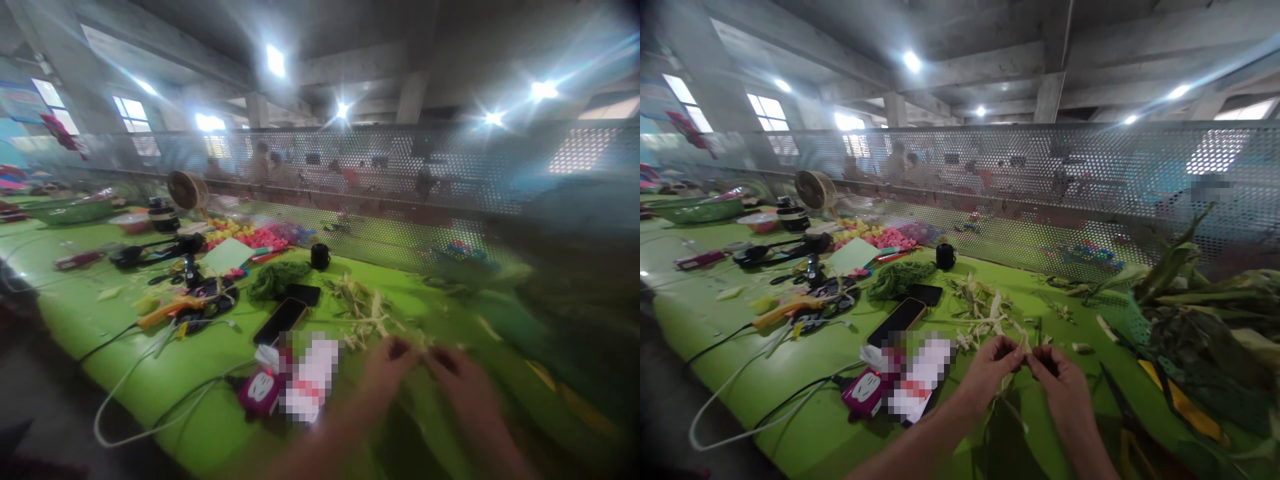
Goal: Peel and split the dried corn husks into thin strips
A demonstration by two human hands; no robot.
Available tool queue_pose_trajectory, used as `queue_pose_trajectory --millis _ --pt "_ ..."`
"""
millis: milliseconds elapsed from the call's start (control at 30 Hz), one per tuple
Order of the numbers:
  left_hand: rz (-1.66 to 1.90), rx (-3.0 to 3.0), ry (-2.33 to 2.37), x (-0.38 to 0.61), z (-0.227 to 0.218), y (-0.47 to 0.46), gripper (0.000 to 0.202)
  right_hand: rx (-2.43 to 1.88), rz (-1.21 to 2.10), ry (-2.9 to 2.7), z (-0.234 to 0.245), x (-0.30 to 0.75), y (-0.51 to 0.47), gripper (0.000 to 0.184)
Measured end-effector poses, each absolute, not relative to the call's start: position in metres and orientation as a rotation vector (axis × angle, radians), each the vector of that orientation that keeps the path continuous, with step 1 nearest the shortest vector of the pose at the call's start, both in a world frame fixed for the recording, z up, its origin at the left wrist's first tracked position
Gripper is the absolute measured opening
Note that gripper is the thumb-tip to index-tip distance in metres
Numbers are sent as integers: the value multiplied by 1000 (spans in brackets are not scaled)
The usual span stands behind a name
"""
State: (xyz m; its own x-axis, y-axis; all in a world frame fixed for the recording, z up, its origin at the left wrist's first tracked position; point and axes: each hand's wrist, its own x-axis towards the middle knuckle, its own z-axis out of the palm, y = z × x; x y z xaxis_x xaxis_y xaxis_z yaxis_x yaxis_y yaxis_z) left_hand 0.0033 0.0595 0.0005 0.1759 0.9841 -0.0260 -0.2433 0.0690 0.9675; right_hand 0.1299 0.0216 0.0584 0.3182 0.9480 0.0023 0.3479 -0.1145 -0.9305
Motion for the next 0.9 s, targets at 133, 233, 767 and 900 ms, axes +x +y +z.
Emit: queue_pose_trajectory --millis 133,233,767,900 --pt "1160 901 840 5 2 56 34 -1622 802 -1097 54 123 20 30" --pt "1169 854 850 4 1 57 29 -1577 870 -1100 49 121 20 32" --pt "1132 1240 899 6 6 61 14 -1575 586 -1133 55 131 21 29" --pt "1143 1193 878 6 3 64 17 -1557 511 -1111 63 134 23 29"
